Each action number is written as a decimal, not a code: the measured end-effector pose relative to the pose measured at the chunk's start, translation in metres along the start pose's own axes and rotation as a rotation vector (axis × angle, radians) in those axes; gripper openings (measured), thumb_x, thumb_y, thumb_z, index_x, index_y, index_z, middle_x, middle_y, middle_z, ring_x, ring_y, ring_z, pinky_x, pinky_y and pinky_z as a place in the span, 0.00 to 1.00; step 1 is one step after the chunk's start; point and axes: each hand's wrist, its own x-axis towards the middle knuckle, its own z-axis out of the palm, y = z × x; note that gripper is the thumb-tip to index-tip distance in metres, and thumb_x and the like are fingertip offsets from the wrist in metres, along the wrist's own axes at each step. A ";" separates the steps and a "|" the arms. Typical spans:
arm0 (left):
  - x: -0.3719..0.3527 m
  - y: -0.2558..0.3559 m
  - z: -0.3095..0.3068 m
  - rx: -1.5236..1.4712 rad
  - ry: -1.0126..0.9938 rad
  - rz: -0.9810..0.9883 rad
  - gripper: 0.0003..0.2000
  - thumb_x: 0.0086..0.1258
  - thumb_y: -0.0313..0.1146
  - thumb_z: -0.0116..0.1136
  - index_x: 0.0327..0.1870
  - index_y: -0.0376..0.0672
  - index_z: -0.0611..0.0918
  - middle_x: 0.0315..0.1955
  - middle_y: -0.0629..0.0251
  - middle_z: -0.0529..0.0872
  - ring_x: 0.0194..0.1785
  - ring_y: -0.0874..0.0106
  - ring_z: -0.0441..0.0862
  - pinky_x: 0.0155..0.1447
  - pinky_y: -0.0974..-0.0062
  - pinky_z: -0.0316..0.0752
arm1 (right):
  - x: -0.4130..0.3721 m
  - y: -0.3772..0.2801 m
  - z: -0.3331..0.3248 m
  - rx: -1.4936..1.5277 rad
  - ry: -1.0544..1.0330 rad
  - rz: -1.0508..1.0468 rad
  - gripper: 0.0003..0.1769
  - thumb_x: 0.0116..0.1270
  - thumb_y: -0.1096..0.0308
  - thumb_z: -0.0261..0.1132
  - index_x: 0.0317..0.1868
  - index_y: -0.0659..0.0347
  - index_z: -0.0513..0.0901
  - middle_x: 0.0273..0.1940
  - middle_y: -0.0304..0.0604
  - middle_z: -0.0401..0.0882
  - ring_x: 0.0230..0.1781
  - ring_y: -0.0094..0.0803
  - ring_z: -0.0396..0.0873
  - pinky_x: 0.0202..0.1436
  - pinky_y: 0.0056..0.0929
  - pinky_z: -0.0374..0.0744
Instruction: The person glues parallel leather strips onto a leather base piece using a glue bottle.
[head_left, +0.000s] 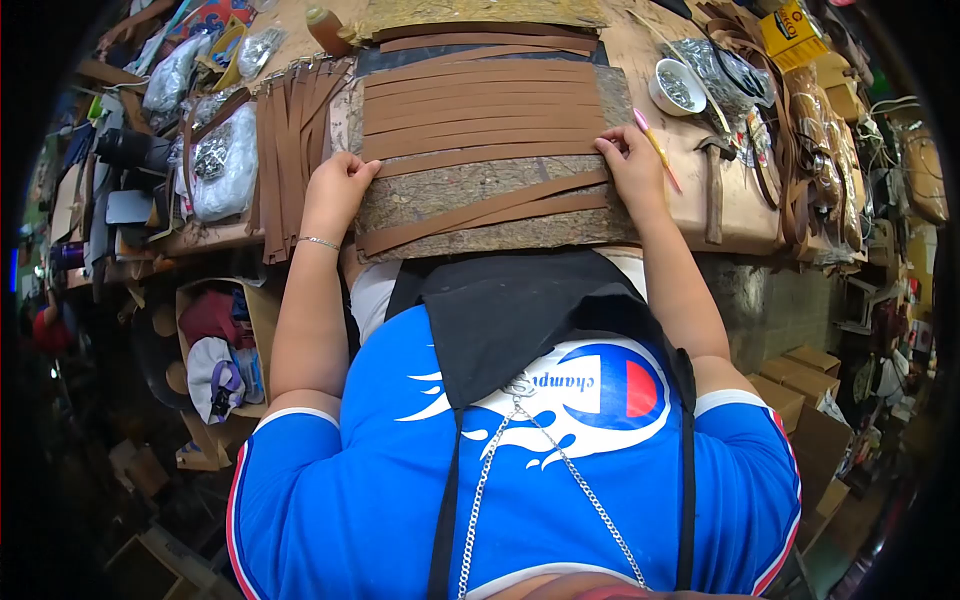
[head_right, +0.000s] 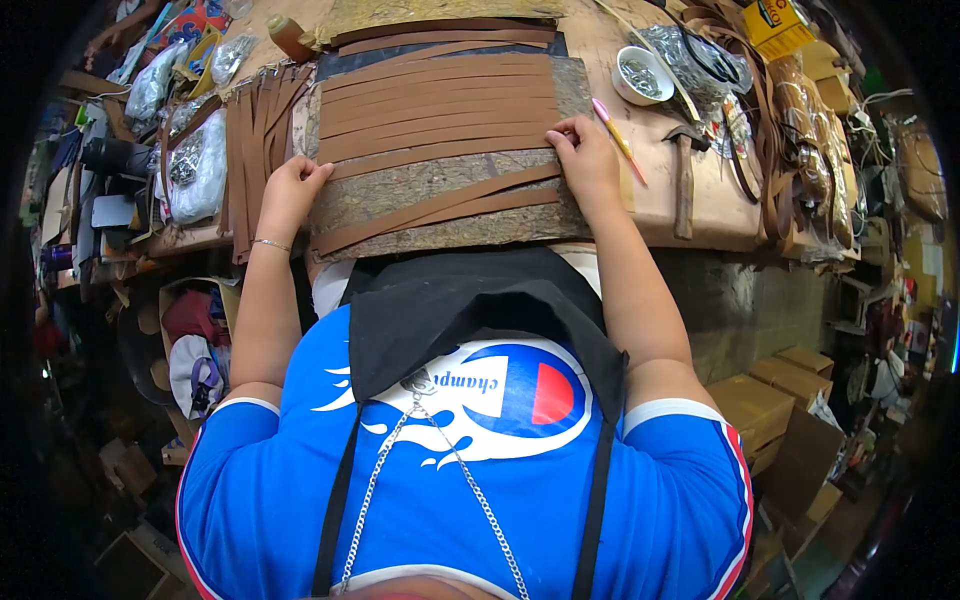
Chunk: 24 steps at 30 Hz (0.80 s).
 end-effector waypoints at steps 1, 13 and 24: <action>0.001 -0.001 0.001 0.024 0.021 0.001 0.19 0.65 0.45 0.67 0.31 0.34 0.81 0.27 0.51 0.84 0.32 0.57 0.81 0.41 0.64 0.76 | 0.000 0.001 0.000 0.016 -0.002 0.004 0.11 0.62 0.63 0.72 0.39 0.61 0.83 0.29 0.41 0.81 0.30 0.33 0.79 0.38 0.32 0.78; 0.003 -0.005 0.004 0.037 0.063 0.018 0.19 0.63 0.45 0.69 0.30 0.35 0.79 0.27 0.50 0.83 0.33 0.53 0.81 0.41 0.61 0.76 | 0.004 0.009 0.001 0.030 0.105 -0.077 0.09 0.64 0.67 0.70 0.40 0.63 0.83 0.34 0.42 0.80 0.33 0.30 0.78 0.39 0.30 0.77; -0.061 0.028 -0.019 0.257 -0.303 0.513 0.13 0.56 0.32 0.72 0.36 0.40 0.78 0.35 0.58 0.82 0.43 0.55 0.81 0.47 0.61 0.75 | -0.020 -0.023 -0.042 -0.135 -0.408 -0.313 0.11 0.55 0.72 0.73 0.40 0.58 0.85 0.42 0.44 0.77 0.49 0.44 0.76 0.52 0.34 0.77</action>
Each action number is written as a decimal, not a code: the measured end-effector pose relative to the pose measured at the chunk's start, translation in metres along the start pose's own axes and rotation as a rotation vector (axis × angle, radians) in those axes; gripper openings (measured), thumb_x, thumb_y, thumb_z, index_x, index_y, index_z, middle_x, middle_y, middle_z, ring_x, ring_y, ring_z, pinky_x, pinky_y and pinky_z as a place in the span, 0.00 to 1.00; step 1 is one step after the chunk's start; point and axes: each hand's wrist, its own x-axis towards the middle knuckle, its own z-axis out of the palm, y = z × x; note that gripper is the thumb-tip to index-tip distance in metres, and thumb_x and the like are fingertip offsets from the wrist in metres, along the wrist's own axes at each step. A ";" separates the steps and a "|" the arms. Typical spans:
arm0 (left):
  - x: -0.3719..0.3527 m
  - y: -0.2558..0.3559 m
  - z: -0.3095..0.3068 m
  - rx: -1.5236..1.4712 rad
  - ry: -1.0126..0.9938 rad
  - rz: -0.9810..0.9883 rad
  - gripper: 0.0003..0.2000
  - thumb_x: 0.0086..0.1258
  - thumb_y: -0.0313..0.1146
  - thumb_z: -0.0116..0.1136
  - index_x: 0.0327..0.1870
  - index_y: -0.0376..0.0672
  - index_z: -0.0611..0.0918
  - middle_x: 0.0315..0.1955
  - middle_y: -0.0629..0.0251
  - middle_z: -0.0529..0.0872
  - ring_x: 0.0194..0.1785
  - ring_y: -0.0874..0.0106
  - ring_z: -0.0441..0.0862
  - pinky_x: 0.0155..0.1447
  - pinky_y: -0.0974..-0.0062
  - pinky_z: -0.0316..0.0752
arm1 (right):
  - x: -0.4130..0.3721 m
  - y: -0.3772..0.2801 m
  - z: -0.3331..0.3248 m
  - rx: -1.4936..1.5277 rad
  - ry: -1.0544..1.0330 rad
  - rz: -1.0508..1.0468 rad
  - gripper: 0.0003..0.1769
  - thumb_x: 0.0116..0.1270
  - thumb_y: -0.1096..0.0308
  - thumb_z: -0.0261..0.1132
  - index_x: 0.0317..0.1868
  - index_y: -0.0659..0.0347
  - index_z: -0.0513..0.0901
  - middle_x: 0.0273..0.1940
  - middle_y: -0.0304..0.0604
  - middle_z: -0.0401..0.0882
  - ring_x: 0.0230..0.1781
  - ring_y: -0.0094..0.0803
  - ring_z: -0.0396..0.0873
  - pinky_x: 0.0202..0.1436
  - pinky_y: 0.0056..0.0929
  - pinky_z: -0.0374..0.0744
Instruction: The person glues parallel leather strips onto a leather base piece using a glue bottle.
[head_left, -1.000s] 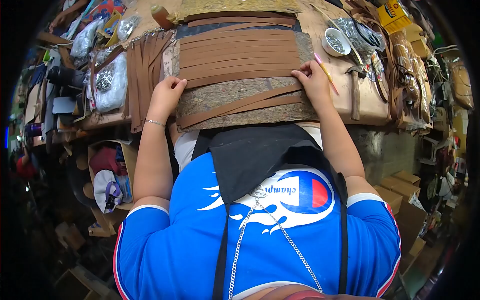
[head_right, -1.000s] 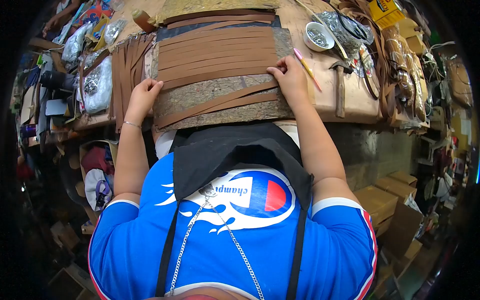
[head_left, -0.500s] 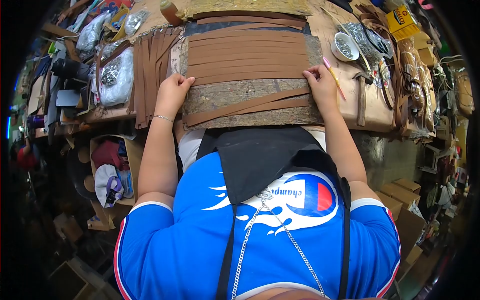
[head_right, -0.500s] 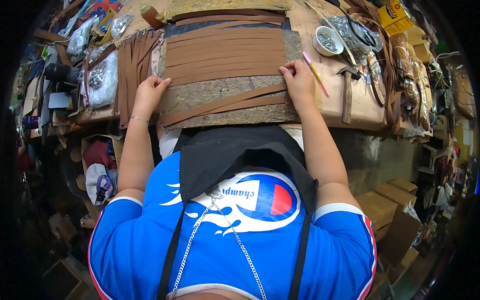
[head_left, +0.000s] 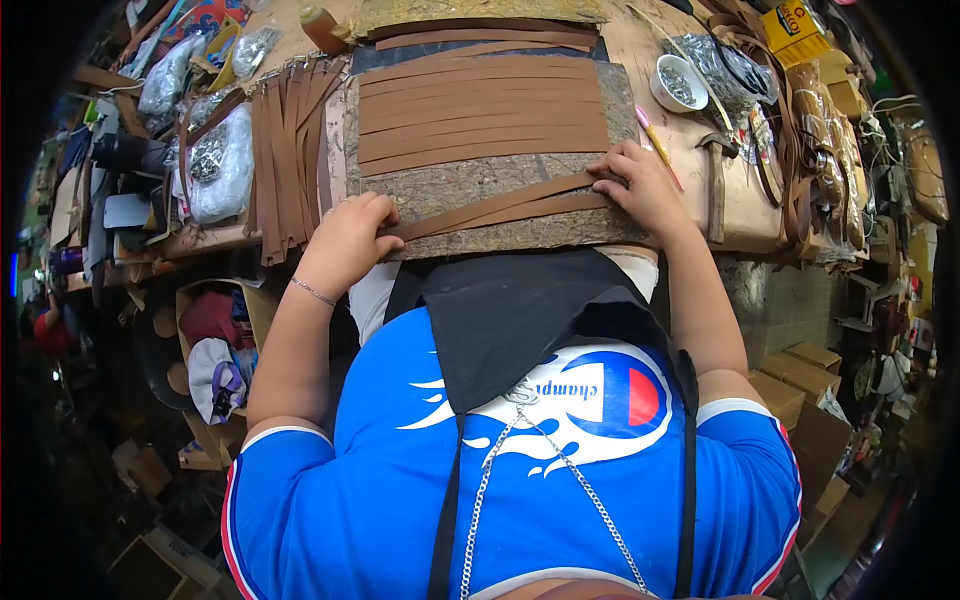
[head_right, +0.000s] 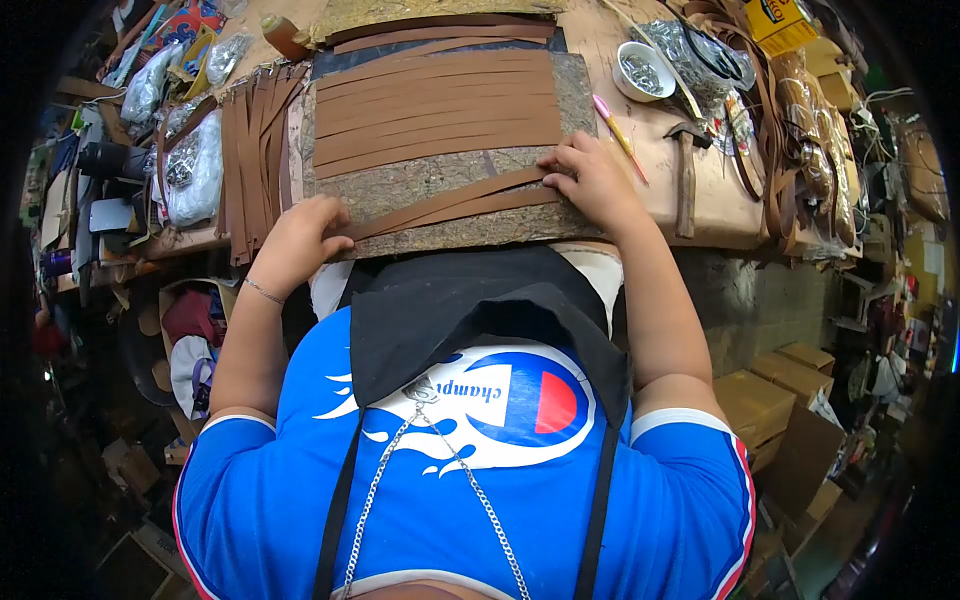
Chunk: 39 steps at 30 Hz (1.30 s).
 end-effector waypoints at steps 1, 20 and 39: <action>0.000 -0.001 0.001 0.001 0.001 0.000 0.13 0.56 0.32 0.72 0.36 0.40 0.78 0.35 0.58 0.82 0.43 0.55 0.81 0.47 0.61 0.75 | 0.001 0.000 -0.001 0.000 0.000 -0.001 0.11 0.55 0.72 0.73 0.40 0.58 0.85 0.42 0.44 0.77 0.49 0.44 0.76 0.52 0.34 0.77; 0.023 -0.030 0.005 -0.402 0.157 -0.411 0.10 0.65 0.35 0.67 0.39 0.37 0.84 0.30 0.58 0.85 0.36 0.63 0.83 0.45 0.69 0.77 | 0.021 0.006 -0.002 0.188 -0.087 0.324 0.08 0.64 0.72 0.68 0.42 0.63 0.81 0.38 0.44 0.84 0.42 0.35 0.81 0.49 0.31 0.77; 0.033 -0.040 0.021 -0.307 0.396 -0.424 0.14 0.62 0.34 0.70 0.45 0.38 0.81 0.22 0.62 0.80 0.29 0.64 0.79 0.38 0.67 0.75 | 0.024 0.019 0.014 0.117 0.232 0.381 0.10 0.61 0.72 0.71 0.39 0.65 0.78 0.34 0.49 0.83 0.37 0.40 0.82 0.43 0.35 0.79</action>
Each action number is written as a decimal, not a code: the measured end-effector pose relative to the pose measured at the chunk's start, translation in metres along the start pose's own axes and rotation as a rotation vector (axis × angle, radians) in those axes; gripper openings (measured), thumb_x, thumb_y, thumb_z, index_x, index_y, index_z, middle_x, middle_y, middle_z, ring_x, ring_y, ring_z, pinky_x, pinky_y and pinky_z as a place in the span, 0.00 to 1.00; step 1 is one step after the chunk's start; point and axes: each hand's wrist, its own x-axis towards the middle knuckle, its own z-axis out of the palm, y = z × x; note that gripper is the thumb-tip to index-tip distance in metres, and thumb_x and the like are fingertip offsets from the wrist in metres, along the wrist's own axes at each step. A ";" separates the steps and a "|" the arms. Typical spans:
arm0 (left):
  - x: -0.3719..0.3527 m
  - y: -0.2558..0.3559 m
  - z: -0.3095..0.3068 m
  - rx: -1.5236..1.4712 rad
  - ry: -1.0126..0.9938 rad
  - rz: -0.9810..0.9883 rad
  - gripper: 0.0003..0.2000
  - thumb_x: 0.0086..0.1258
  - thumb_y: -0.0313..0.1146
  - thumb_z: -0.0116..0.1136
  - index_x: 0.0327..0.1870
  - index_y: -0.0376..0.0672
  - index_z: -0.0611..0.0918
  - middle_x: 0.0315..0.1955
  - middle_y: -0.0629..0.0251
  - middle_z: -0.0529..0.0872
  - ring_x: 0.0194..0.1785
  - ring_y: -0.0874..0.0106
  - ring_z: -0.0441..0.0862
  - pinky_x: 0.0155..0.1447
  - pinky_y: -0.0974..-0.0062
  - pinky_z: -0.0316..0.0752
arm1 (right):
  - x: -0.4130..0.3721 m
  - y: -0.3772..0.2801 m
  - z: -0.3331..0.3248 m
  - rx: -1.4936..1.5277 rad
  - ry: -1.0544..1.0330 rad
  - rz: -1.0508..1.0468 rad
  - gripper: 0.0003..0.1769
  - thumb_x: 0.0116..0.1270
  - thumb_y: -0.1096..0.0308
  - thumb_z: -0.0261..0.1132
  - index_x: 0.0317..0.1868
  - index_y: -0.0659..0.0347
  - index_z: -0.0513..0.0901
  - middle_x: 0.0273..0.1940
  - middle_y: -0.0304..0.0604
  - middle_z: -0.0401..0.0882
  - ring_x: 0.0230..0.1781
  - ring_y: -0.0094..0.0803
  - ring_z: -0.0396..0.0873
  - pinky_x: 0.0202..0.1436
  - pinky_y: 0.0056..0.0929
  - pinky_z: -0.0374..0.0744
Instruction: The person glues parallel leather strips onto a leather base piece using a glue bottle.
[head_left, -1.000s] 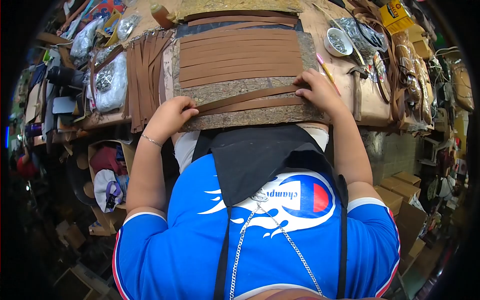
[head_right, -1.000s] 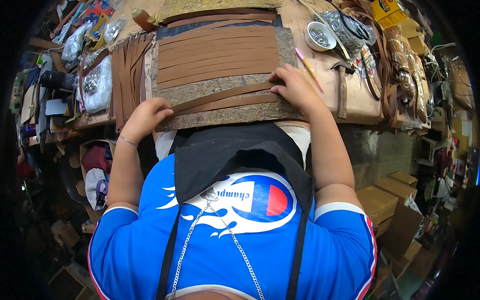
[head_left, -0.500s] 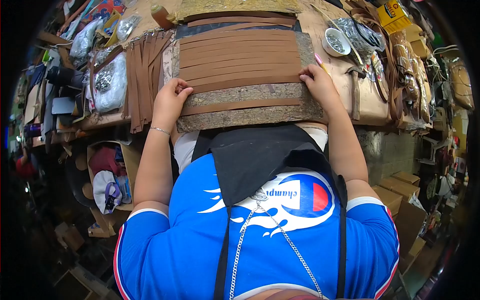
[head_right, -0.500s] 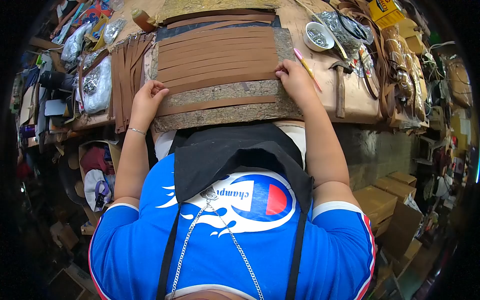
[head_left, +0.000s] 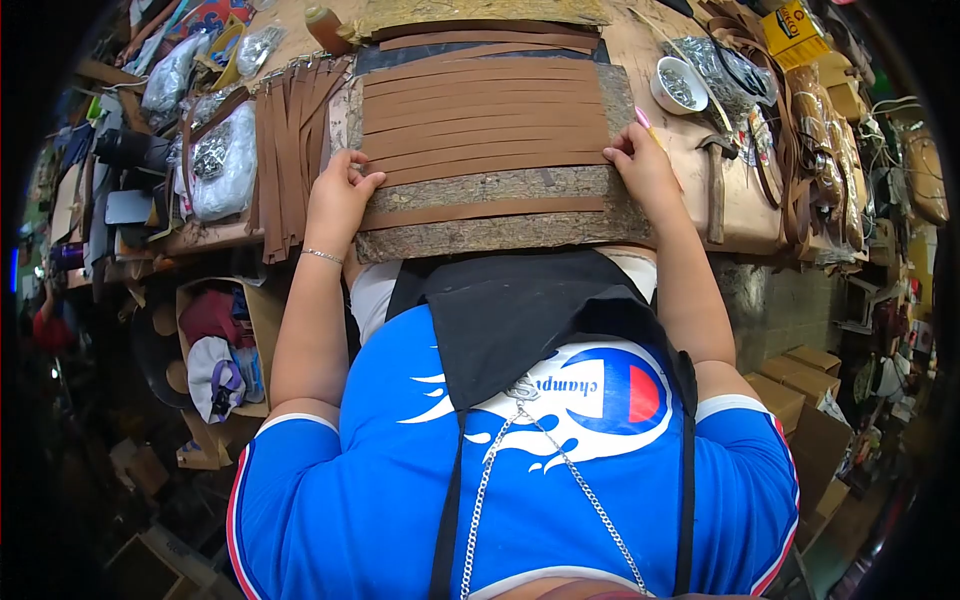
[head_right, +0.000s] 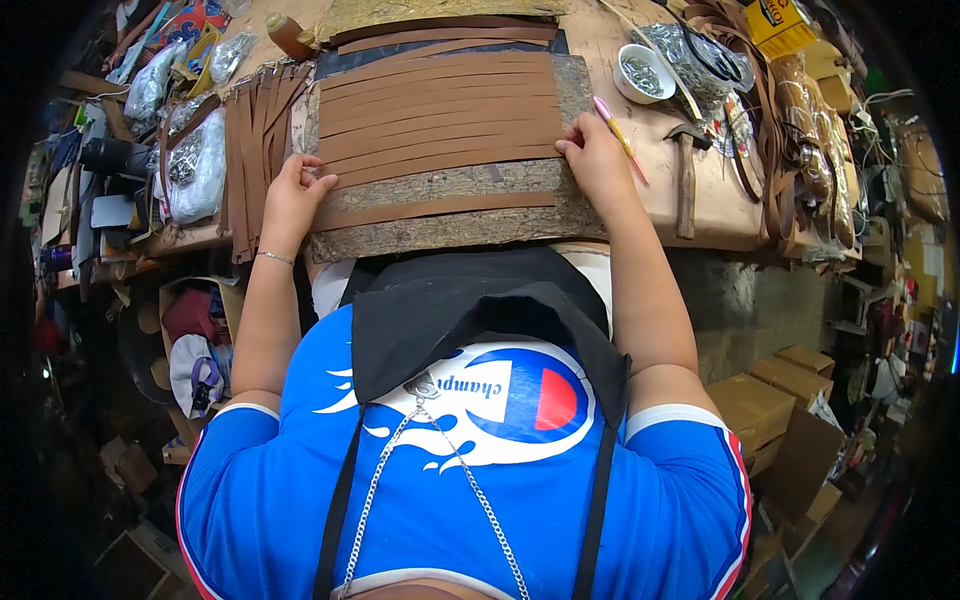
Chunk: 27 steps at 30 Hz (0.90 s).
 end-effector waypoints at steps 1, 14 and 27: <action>0.000 0.000 0.000 -0.002 0.005 -0.006 0.15 0.62 0.34 0.70 0.46 0.39 0.80 0.22 0.62 0.80 0.28 0.64 0.79 0.38 0.67 0.75 | 0.000 0.002 0.000 -0.001 0.000 0.001 0.10 0.61 0.72 0.71 0.39 0.65 0.78 0.34 0.49 0.83 0.37 0.40 0.82 0.43 0.35 0.79; -0.042 0.019 -0.034 0.220 -0.330 0.250 0.15 0.54 0.31 0.73 0.39 0.39 0.79 0.35 0.57 0.81 0.43 0.57 0.80 0.49 0.63 0.75 | -0.039 -0.010 -0.027 -0.126 -0.384 -0.387 0.14 0.53 0.70 0.75 0.40 0.61 0.83 0.41 0.46 0.77 0.46 0.45 0.78 0.50 0.38 0.78; -0.020 -0.005 -0.020 -0.038 -0.245 0.028 0.10 0.64 0.29 0.68 0.42 0.37 0.82 0.29 0.62 0.83 0.36 0.72 0.80 0.44 0.73 0.76 | -0.031 -0.011 -0.018 0.059 -0.225 -0.039 0.08 0.63 0.73 0.66 0.42 0.64 0.79 0.35 0.42 0.82 0.38 0.31 0.81 0.46 0.29 0.78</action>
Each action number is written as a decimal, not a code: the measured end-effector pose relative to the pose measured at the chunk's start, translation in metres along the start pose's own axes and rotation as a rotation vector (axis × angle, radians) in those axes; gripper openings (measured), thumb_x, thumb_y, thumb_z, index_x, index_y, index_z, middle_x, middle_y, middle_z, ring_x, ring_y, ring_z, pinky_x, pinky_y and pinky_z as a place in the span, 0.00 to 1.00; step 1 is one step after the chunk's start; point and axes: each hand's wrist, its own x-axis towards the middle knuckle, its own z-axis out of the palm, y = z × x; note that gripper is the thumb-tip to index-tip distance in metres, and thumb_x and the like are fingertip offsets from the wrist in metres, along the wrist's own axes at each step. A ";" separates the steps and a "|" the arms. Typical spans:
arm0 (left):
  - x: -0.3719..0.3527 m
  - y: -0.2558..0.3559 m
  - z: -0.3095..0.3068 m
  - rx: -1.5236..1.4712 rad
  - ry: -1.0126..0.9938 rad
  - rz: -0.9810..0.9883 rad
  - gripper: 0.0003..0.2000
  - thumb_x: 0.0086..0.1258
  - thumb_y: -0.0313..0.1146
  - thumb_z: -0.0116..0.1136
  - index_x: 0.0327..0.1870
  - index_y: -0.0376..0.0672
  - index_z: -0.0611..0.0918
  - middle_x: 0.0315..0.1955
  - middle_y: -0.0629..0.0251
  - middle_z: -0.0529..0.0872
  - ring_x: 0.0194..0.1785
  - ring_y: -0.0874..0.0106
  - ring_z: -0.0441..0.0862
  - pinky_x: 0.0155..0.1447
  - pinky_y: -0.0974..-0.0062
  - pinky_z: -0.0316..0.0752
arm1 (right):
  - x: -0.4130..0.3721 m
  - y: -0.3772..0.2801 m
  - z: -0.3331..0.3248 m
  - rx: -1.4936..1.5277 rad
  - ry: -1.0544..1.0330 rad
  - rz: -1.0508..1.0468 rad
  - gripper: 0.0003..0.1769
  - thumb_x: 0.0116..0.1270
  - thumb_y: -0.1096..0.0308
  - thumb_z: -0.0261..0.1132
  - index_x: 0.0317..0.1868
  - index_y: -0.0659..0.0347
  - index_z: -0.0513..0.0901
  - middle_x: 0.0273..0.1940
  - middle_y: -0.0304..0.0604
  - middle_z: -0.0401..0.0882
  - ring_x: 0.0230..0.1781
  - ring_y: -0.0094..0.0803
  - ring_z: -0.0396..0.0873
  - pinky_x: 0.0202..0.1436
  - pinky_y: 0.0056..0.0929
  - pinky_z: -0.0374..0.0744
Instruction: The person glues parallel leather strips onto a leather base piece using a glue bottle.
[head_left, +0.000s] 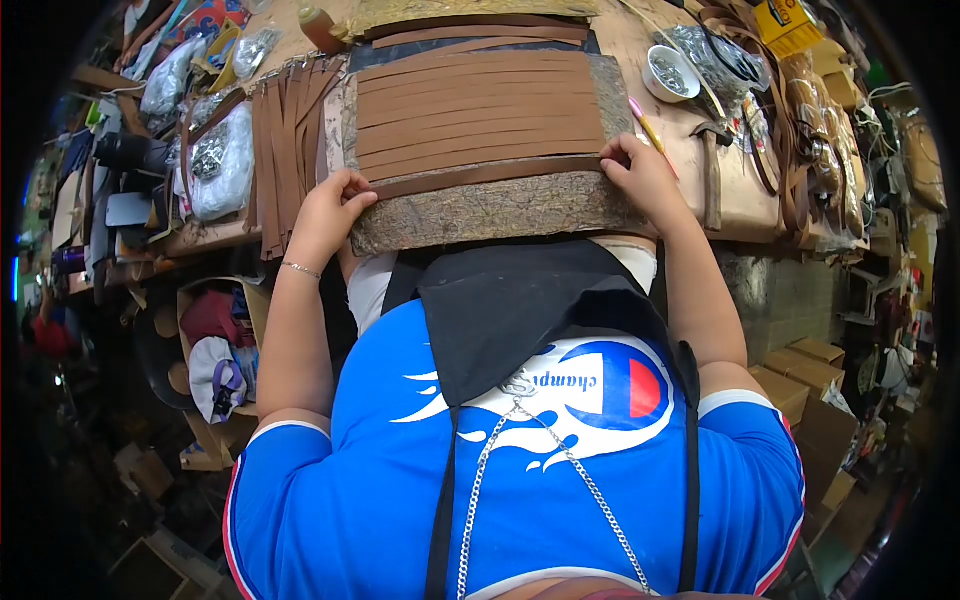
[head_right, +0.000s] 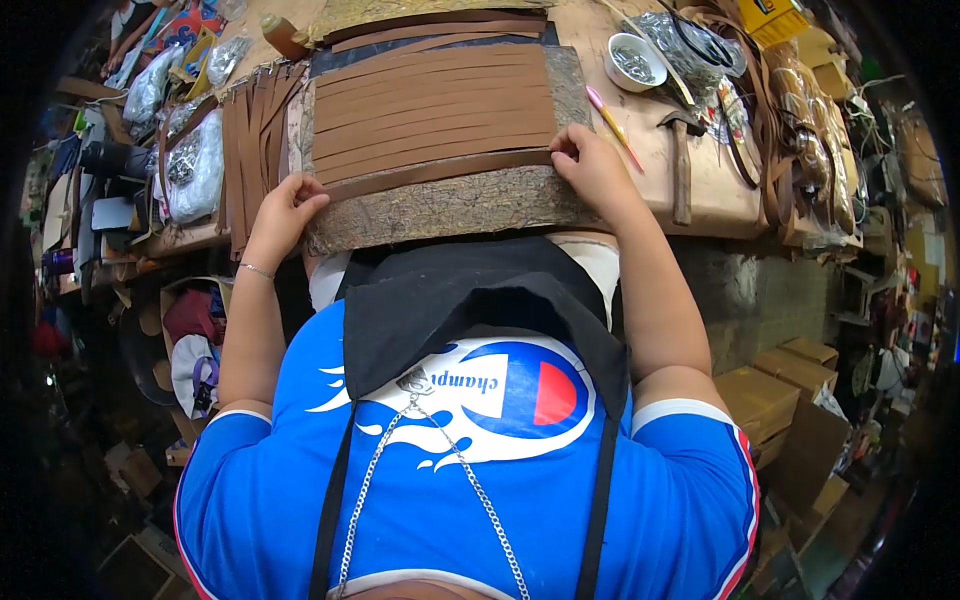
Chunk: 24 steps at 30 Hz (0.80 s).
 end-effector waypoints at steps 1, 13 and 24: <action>0.002 -0.001 0.003 0.001 -0.001 0.004 0.10 0.64 0.29 0.68 0.42 0.37 0.82 0.29 0.62 0.83 0.36 0.72 0.80 0.44 0.73 0.76 | 0.002 0.000 0.001 -0.022 0.053 0.035 0.09 0.63 0.73 0.66 0.43 0.64 0.79 0.35 0.43 0.82 0.37 0.32 0.81 0.46 0.29 0.78; 0.008 -0.009 0.012 -0.021 0.168 -0.021 0.09 0.64 0.30 0.68 0.40 0.34 0.83 0.28 0.63 0.83 0.32 0.73 0.79 0.42 0.75 0.76 | 0.011 0.014 0.009 -0.045 0.208 0.021 0.10 0.60 0.73 0.66 0.42 0.64 0.77 0.32 0.43 0.81 0.34 0.32 0.81 0.42 0.30 0.79; 0.009 0.000 0.006 -0.039 0.107 -0.026 0.08 0.64 0.29 0.67 0.38 0.35 0.81 0.26 0.64 0.81 0.30 0.74 0.76 0.40 0.75 0.75 | 0.018 0.000 -0.002 -0.131 0.111 0.045 0.11 0.61 0.72 0.66 0.43 0.66 0.81 0.35 0.45 0.82 0.36 0.34 0.81 0.43 0.31 0.79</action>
